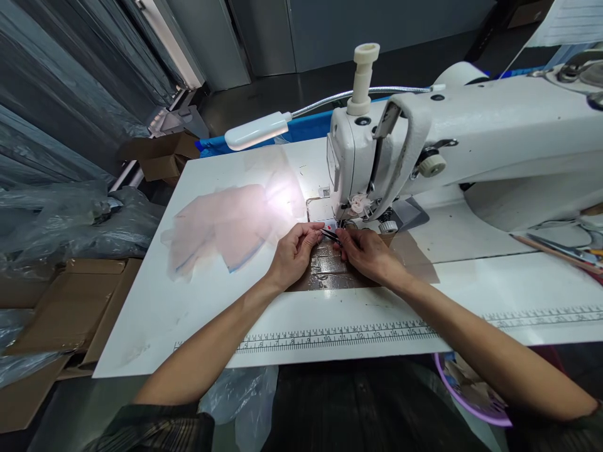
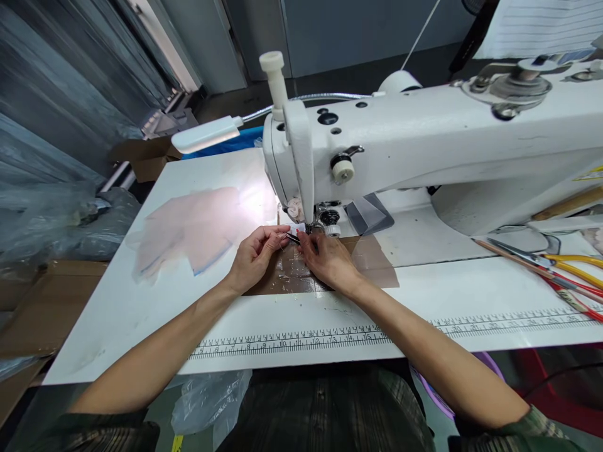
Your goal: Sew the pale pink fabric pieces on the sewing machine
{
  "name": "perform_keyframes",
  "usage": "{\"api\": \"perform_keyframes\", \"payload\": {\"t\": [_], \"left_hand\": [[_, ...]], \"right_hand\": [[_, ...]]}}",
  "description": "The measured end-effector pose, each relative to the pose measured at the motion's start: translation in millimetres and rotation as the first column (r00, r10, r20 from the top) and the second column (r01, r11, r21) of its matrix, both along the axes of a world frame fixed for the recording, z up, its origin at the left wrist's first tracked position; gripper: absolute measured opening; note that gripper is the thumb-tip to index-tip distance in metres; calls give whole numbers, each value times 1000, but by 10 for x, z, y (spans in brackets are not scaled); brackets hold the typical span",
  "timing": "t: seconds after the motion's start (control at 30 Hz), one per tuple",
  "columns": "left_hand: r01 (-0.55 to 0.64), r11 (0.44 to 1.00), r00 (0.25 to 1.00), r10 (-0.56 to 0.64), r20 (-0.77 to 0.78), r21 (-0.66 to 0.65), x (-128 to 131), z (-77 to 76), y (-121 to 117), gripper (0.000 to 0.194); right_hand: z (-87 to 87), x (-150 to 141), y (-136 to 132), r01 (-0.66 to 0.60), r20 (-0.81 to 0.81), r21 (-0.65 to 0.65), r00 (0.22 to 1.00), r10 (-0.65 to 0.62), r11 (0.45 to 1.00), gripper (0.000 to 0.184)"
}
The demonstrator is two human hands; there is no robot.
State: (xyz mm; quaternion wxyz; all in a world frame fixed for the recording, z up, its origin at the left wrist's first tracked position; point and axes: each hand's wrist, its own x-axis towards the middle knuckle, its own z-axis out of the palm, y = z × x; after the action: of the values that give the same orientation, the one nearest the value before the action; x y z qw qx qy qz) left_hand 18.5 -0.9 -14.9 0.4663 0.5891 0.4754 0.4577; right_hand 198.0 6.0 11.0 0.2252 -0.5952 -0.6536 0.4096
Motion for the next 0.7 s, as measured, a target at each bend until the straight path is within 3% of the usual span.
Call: {"api": "perform_keyframes", "payload": {"t": [0.23,0.5,0.6,0.7], "left_hand": [[-12,1000,998,12,-68,-7,8,68,-10,26],[22,999,992,-17,-121,35,9,39,-32,24],[15,998,991,-7,-137,62,-3,62,-19,24],[-28,986,972,65,-225,164,-56,224,-25,24]], "right_hand": [[-13,-10,-26,0,26,44,1000,-1,999,48],[-93,-2,-23,11,67,119,998,-19,993,45],[-45,20,-28,6,-19,92,1000,-5,996,46],[106,87,-90,-74,-90,13,993,75,997,50]]}}
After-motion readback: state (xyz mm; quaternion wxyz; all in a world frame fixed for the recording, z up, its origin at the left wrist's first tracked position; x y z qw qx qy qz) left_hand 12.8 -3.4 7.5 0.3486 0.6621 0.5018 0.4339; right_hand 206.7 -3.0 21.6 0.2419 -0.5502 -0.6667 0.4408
